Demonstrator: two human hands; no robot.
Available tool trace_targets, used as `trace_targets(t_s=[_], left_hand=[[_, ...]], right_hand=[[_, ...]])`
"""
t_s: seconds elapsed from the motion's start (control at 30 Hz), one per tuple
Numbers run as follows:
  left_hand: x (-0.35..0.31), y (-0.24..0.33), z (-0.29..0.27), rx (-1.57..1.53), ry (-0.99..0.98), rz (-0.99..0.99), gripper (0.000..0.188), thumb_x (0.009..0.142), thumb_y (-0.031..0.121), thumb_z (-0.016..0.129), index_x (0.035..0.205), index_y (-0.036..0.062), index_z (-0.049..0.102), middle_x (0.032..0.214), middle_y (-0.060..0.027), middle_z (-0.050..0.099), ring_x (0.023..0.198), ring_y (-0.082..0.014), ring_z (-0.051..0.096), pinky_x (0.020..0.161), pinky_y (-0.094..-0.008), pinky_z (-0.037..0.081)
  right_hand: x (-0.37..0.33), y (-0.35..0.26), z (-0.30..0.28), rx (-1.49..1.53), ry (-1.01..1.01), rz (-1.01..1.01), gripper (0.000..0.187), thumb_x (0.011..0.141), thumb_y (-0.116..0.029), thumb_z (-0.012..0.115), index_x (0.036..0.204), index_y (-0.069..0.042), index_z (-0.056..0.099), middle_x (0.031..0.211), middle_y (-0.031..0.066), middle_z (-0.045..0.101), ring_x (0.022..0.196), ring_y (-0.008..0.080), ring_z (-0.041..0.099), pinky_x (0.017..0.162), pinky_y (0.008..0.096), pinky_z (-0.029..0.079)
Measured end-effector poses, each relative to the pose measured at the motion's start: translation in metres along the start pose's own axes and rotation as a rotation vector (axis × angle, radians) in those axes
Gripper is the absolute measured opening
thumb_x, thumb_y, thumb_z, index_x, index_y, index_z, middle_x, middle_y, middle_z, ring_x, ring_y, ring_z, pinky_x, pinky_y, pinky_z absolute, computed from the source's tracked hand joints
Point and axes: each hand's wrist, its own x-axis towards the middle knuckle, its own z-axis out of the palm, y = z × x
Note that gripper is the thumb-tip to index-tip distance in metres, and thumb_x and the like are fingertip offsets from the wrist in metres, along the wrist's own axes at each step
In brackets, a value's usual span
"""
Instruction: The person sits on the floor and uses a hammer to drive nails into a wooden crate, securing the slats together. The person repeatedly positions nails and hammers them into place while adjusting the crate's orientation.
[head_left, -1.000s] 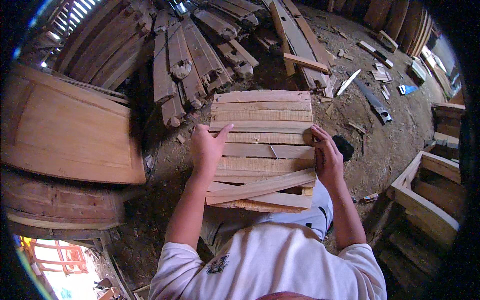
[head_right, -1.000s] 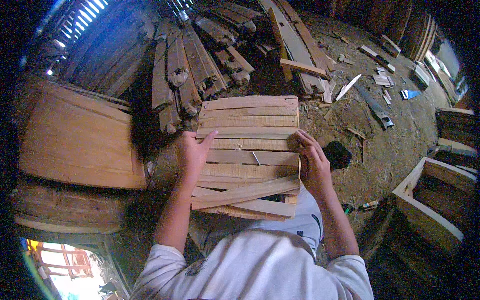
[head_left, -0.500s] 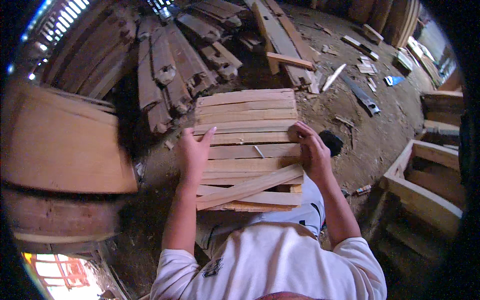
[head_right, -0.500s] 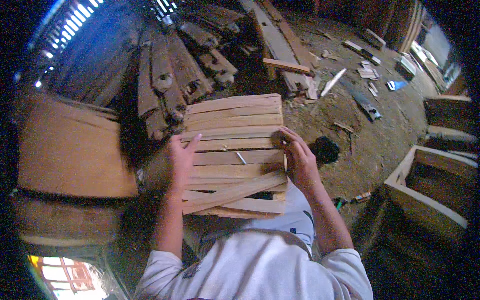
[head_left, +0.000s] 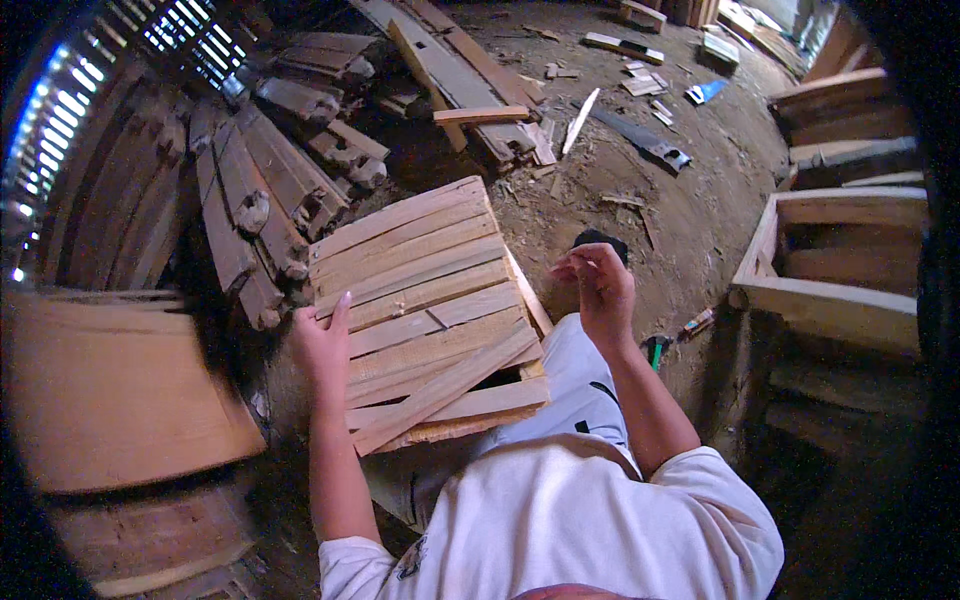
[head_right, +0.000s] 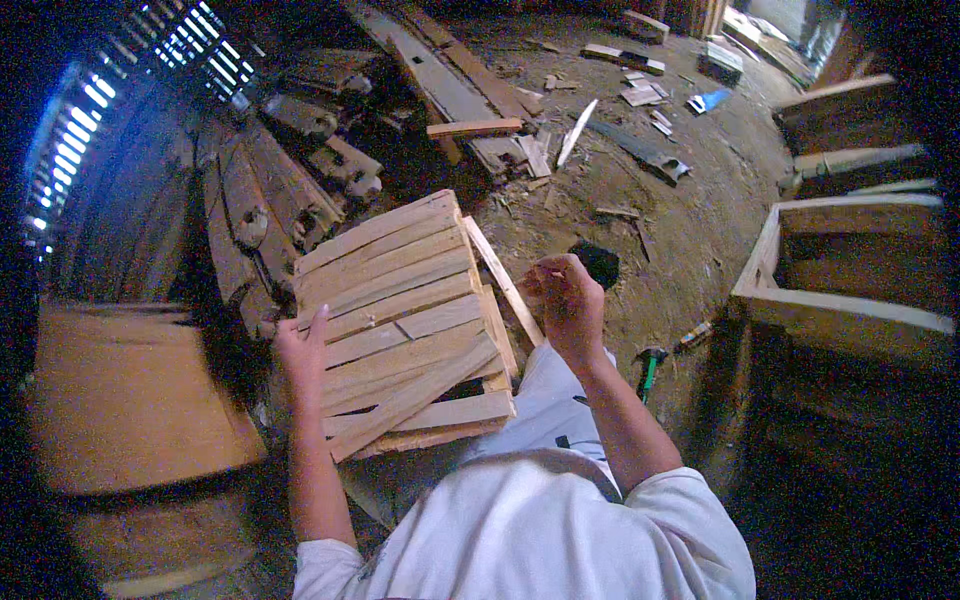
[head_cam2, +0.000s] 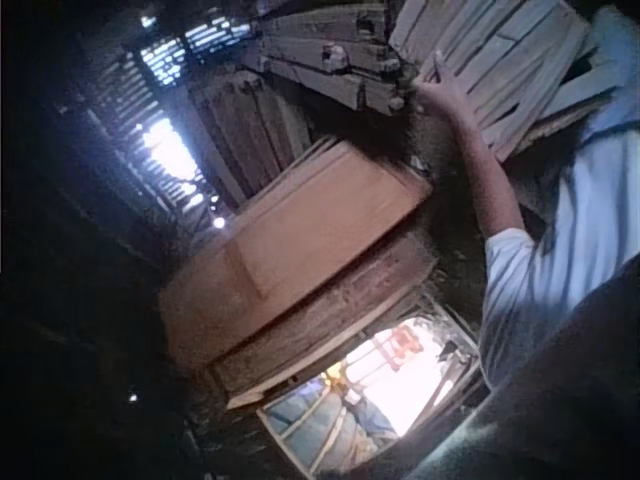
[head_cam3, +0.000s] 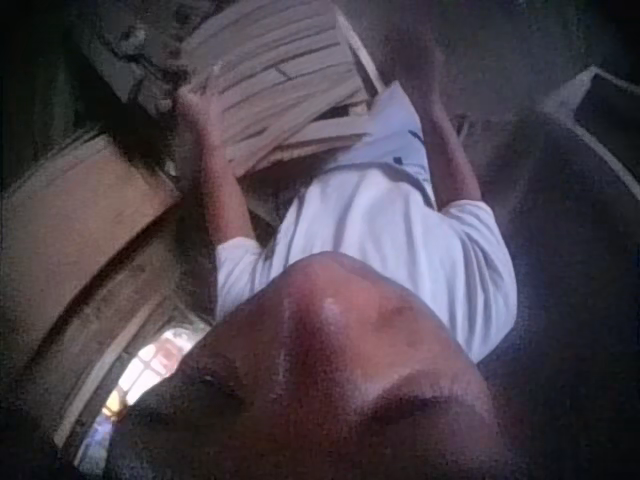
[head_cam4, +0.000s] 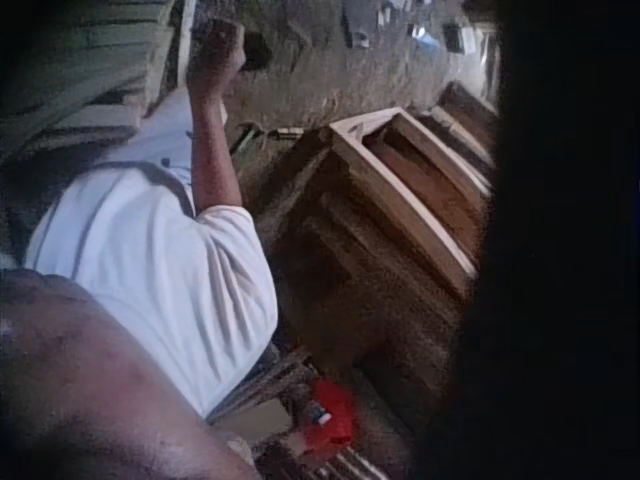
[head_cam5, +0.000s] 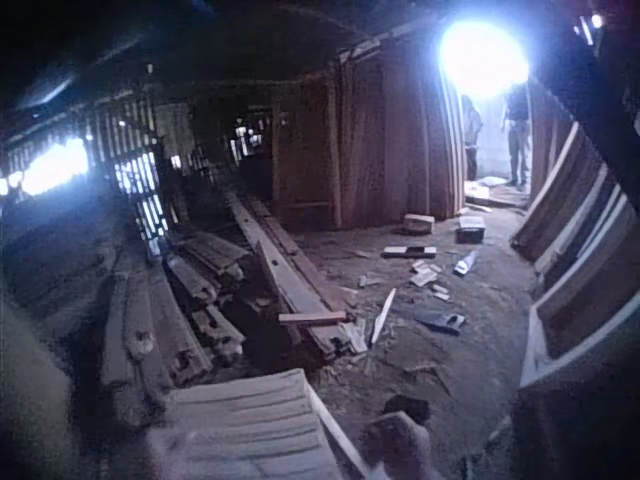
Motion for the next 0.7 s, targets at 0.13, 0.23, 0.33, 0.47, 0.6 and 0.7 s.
trace_targets(t_s=[0.13,0.23,0.33,0.47,0.6,0.7], left_hand=[[0.004,0.018,-0.011,0.102,-0.057,-0.030,0.065,0.087,0.052,0.078,0.112,-0.0062,0.061,0.108,-0.0290,0.069,0.101,-0.0424,0.068,0.088,-0.0471,0.053],[0.005,0.034,-0.014,0.157,0.122,0.114,0.058,0.089,0.044,0.077,0.117,-0.0046,0.060,0.116,-0.0290,0.067,0.106,-0.0431,0.067,0.092,-0.0475,0.052],[0.004,0.065,-0.017,-0.036,-0.021,0.425,0.047,0.088,0.031,0.078,0.117,-0.0026,0.062,0.122,-0.0256,0.065,0.115,-0.0419,0.063,0.098,-0.0467,0.050],[0.000,0.114,0.001,-0.288,-0.438,0.913,0.037,0.085,0.013,0.077,0.119,0.0019,0.065,0.126,-0.0157,0.065,0.120,-0.0375,0.061,0.104,-0.0436,0.049],[0.005,0.112,0.030,-0.294,-0.545,0.907,0.033,0.087,0.007,0.074,0.120,0.0045,0.068,0.127,-0.0127,0.064,0.125,-0.0316,0.059,0.106,-0.0404,0.048],[0.008,0.106,0.041,-0.349,-0.520,0.894,0.028,0.088,0.006,0.073,0.116,0.0035,0.071,0.126,-0.0122,0.064,0.122,-0.0297,0.062,0.104,-0.0392,0.050]], right_hand=[[-0.016,-0.008,-0.016,0.078,0.122,0.287,0.010,0.102,0.001,0.056,0.112,-0.002,0.058,0.096,0.0098,0.069,0.085,0.0187,0.071,0.071,0.0330,0.061],[-0.027,0.001,-0.028,0.179,0.239,0.319,0.012,0.100,0.002,0.060,0.111,-0.002,0.059,0.099,0.0096,0.069,0.088,0.0176,0.071,0.069,0.0322,0.063],[-0.042,0.018,-0.047,0.297,0.259,0.333,0.012,0.099,0.001,0.062,0.110,-0.002,0.059,0.095,0.0090,0.068,0.083,0.0194,0.071,0.067,0.0321,0.062],[-0.048,0.011,-0.054,0.109,0.192,0.338,0.004,0.101,-0.002,0.061,0.104,0.000,0.062,0.085,0.0076,0.067,0.070,0.0151,0.067,0.064,0.0288,0.057],[-0.049,0.011,-0.055,0.117,0.147,0.319,0.013,0.098,0.000,0.062,0.111,0.001,0.062,0.091,0.0080,0.068,0.072,0.0159,0.068,0.065,0.0298,0.056],[-0.048,-0.004,-0.054,0.123,0.092,0.295,0.017,0.097,0.001,0.063,0.114,0.002,0.062,0.096,0.0076,0.070,0.081,0.0150,0.069,0.071,0.0299,0.057]])
